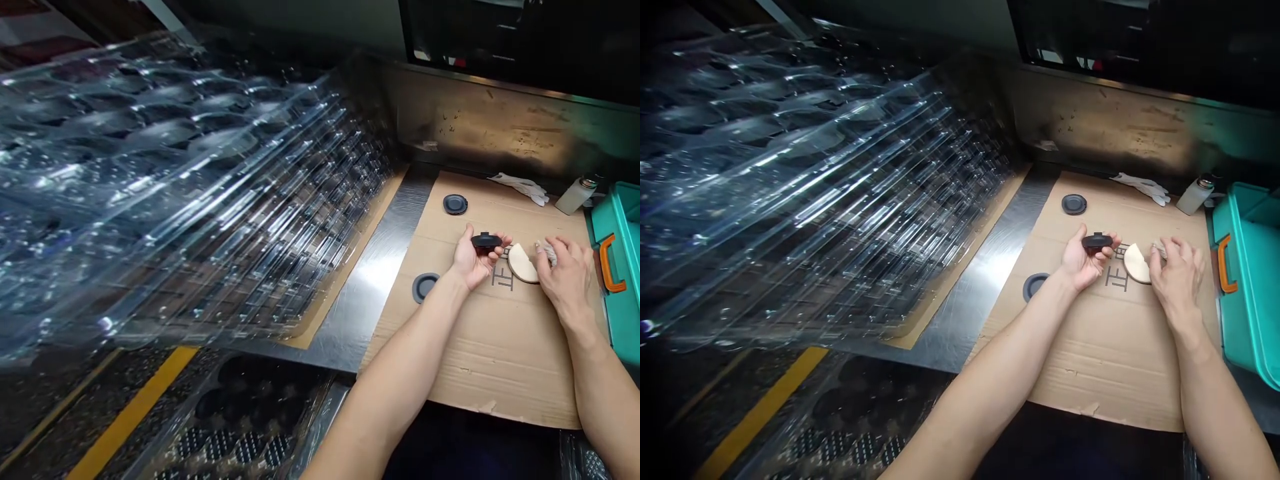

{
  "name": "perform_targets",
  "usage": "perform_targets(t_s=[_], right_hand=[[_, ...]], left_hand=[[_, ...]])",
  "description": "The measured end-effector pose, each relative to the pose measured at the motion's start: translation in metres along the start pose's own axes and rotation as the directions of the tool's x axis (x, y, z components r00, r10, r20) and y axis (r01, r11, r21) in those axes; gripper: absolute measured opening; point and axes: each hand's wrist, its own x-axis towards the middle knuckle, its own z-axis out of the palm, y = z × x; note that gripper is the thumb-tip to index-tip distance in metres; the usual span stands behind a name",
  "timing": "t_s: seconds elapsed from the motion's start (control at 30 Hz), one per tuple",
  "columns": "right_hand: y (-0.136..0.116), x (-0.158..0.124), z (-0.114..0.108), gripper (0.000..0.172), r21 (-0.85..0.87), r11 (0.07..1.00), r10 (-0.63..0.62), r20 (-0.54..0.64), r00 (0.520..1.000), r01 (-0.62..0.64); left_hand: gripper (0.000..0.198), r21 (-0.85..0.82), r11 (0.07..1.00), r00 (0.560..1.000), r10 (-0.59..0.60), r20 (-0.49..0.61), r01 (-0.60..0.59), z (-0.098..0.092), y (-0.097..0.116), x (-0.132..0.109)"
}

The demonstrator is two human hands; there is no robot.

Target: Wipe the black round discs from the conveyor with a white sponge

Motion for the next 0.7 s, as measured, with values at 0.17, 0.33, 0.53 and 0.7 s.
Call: perform_targets(t_s=[0.17, 0.33, 0.53, 0.7], right_hand=[[0.016, 0.005, 0.002, 0.034, -0.056, 0.998, 0.039, 0.123, 0.992, -0.032], [0.017, 0.012, -0.002, 0.036, 0.187, 0.982, 0.043, -0.015, 0.999, -0.039], [0.026, 0.072, -0.024, 0.04, 0.137, 0.964, 0.242, -0.095, 0.966, -0.228], [0.053, 0.156, -0.045, 0.037, -0.132, 0.952, 0.284, 0.038, 0.958, -0.277]], left_hand=[[0.071, 0.188, 0.978, 0.995, 0.096, -0.006, -0.093, -0.006, -0.004, 0.009], [0.062, 0.509, 0.792, 0.934, 0.348, 0.076, -0.336, -0.016, -0.028, 0.023], [0.068, 0.673, 0.694, 0.962, 0.113, 0.25, -0.256, -0.022, -0.064, 0.027], [0.068, 0.553, 0.798, 0.964, 0.127, 0.235, -0.24, -0.019, -0.057, 0.026]])
